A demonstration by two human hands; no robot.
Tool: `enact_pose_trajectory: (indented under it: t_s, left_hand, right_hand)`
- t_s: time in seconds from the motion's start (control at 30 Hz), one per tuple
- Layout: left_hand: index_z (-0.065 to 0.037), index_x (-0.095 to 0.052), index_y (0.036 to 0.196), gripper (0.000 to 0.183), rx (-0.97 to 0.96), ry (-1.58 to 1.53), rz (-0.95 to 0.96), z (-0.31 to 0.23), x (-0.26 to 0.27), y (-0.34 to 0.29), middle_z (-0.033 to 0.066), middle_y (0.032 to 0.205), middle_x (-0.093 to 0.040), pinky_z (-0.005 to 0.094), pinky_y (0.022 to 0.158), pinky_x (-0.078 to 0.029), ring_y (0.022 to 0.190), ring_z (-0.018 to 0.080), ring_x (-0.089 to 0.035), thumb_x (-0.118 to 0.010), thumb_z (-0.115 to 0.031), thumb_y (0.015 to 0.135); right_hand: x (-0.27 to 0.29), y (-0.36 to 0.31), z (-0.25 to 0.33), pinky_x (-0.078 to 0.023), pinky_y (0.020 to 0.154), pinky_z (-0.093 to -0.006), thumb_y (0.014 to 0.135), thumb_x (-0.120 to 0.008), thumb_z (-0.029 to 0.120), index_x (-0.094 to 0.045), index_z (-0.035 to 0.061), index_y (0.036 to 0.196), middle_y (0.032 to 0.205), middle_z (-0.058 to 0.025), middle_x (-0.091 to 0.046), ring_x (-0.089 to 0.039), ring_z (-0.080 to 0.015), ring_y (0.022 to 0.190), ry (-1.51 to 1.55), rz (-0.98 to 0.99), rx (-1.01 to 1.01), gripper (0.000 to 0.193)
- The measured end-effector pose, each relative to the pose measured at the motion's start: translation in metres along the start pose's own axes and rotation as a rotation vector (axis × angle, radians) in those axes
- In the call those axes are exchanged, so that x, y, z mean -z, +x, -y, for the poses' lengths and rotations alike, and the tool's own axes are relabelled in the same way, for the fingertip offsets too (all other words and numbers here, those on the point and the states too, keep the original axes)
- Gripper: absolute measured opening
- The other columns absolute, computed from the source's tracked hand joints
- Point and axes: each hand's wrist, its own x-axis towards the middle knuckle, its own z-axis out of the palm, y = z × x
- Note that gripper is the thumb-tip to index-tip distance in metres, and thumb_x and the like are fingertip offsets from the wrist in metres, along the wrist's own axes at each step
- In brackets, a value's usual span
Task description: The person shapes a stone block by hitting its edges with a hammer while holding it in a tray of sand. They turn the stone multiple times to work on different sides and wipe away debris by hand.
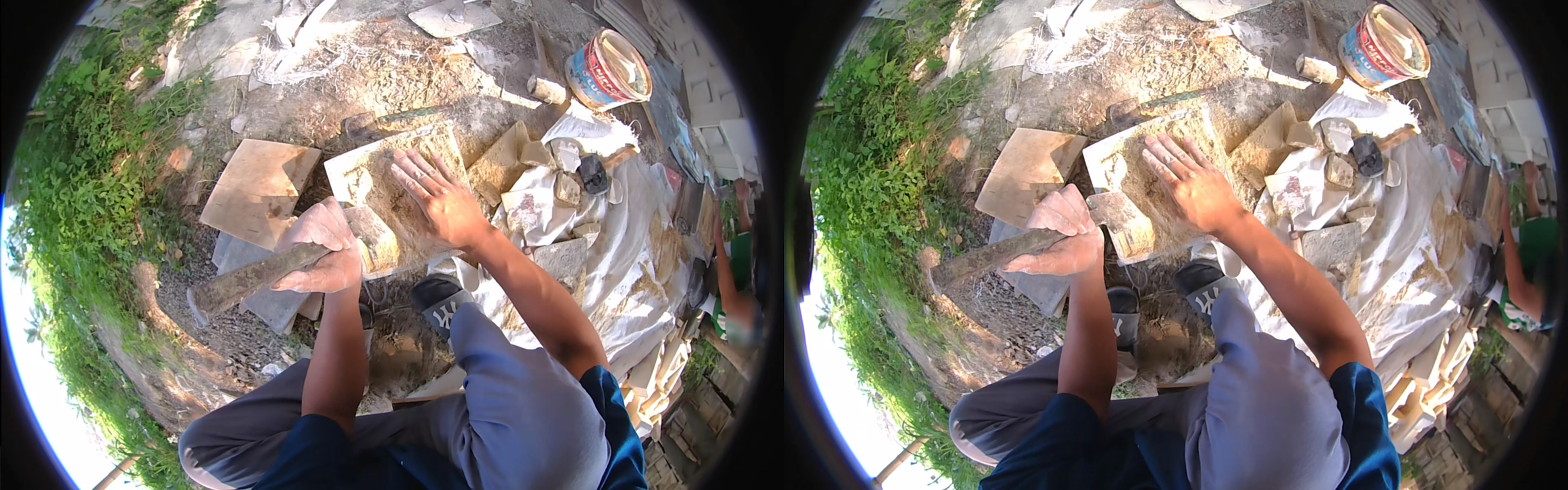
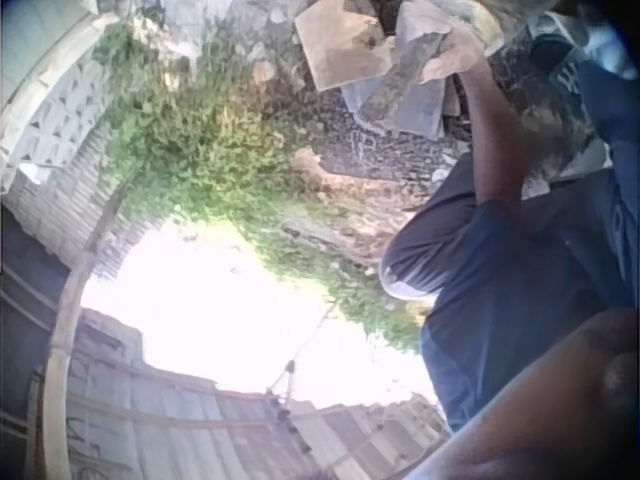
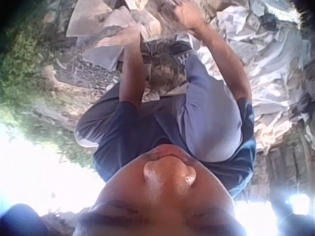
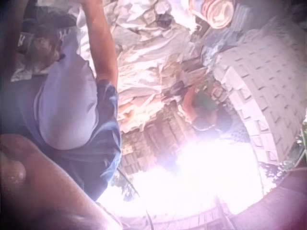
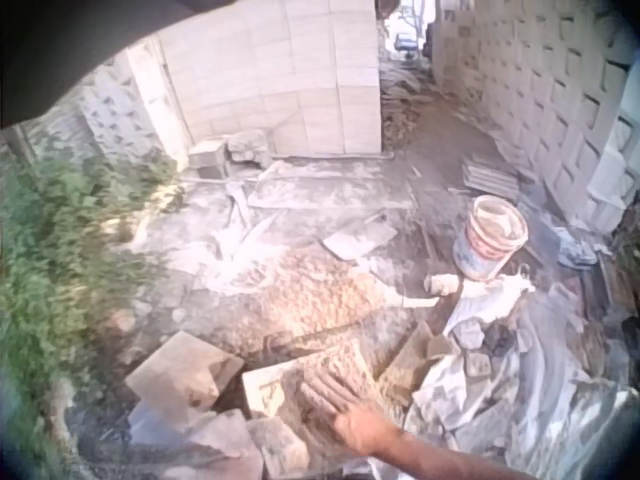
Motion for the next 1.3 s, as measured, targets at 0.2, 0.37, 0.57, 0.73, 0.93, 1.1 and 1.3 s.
enact_pose_trajectory:
  t_s: [0.2,0.37,0.57,0.73,0.93,1.1,1.3]
  left_hand:
    - [-0.007,-0.042,0.056,0.077,0.183,0.04,0.129,0.041,-0.025,0.039,0.0003,0.05,-0.039,0.0274,0.042,-0.025,0.042,0.0129,-0.038,-0.042,-0.078,0.087]
    - [-0.003,-0.047,0.062,0.072,0.218,0.175,0.323,0.069,-0.057,0.064,0.0045,0.055,-0.046,0.0282,0.046,-0.031,0.048,0.0142,-0.045,-0.048,-0.068,0.093]
    - [-0.001,-0.061,0.073,0.061,0.318,0.382,0.585,0.072,-0.062,0.1,0.0058,0.065,-0.059,0.0274,0.057,-0.043,0.062,0.0134,-0.056,-0.056,-0.057,0.095]
    - [0.0,-0.07,0.089,0.055,0.338,0.465,0.707,0.062,-0.074,0.118,0.0075,0.082,-0.069,0.0316,0.069,-0.05,0.077,0.0148,-0.063,-0.05,-0.051,0.101]
    - [0.003,-0.067,0.099,0.065,0.326,0.543,0.202,0.063,-0.015,0.094,0.0124,0.092,-0.07,0.0346,0.082,-0.049,0.088,0.019,-0.067,-0.036,-0.055,0.103]
    - [0.0,-0.062,0.114,0.058,0.73,1.634,0.15,0.083,0.06,0.018,0.02,0.11,-0.064,0.048,0.088,-0.048,0.103,0.0385,-0.063,-0.038,-0.051,0.103]
    - [0.0,-0.061,0.116,0.057,0.843,1.581,0.047,0.088,0.043,0.014,0.0211,0.117,-0.061,0.0505,0.091,-0.048,0.11,0.0404,-0.058,-0.039,-0.051,0.101]
  right_hand:
    - [0.048,0.01,-0.004,-0.021,0.122,-0.0458,0.091,-0.064,0.028,-0.038,0.0097,0.149,0.156,-0.0125,-0.034,-0.024,-0.0339,0.147,0.348,-0.009,-0.084,0.067]
    - [0.087,0.05,-0.02,-0.043,0.103,-0.0474,0.089,-0.065,0.016,-0.053,0.0018,0.131,0.129,-0.0227,-0.057,-0.053,-0.0388,0.122,0.416,0.042,0.024,0.046]
    - [0.065,0.053,-0.035,-0.05,0.069,-0.0403,0.09,-0.058,0.0,-0.063,-0.0017,0.107,0.083,-0.0221,-0.066,-0.061,-0.0341,0.069,0.645,-0.091,-0.075,0.018]
    - [0.052,0.057,-0.041,-0.05,0.068,-0.0401,0.091,-0.06,0.001,-0.063,-0.0015,0.108,0.084,-0.0197,-0.067,-0.064,-0.0285,0.071,0.696,-0.183,-0.097,0.018]
    - [0.063,0.06,-0.027,-0.052,0.076,-0.0379,0.093,-0.062,0.002,-0.066,0.0007,0.103,0.092,-0.0146,-0.07,-0.067,-0.0283,0.082,0.757,-0.299,-0.152,0.011]
    - [0.07,0.069,-0.024,-0.052,0.076,-0.0373,0.09,-0.067,0.005,-0.069,0.0026,0.098,0.093,-0.0133,-0.071,-0.067,-0.0288,0.084,0.694,-0.409,-0.044,0.009]
    - [0.049,0.06,-0.04,-0.051,0.072,-0.0355,0.09,-0.066,0.005,-0.072,0.0036,0.099,0.087,-0.0142,-0.071,-0.067,-0.0284,0.076,0.504,-0.335,-0.116,0.01]
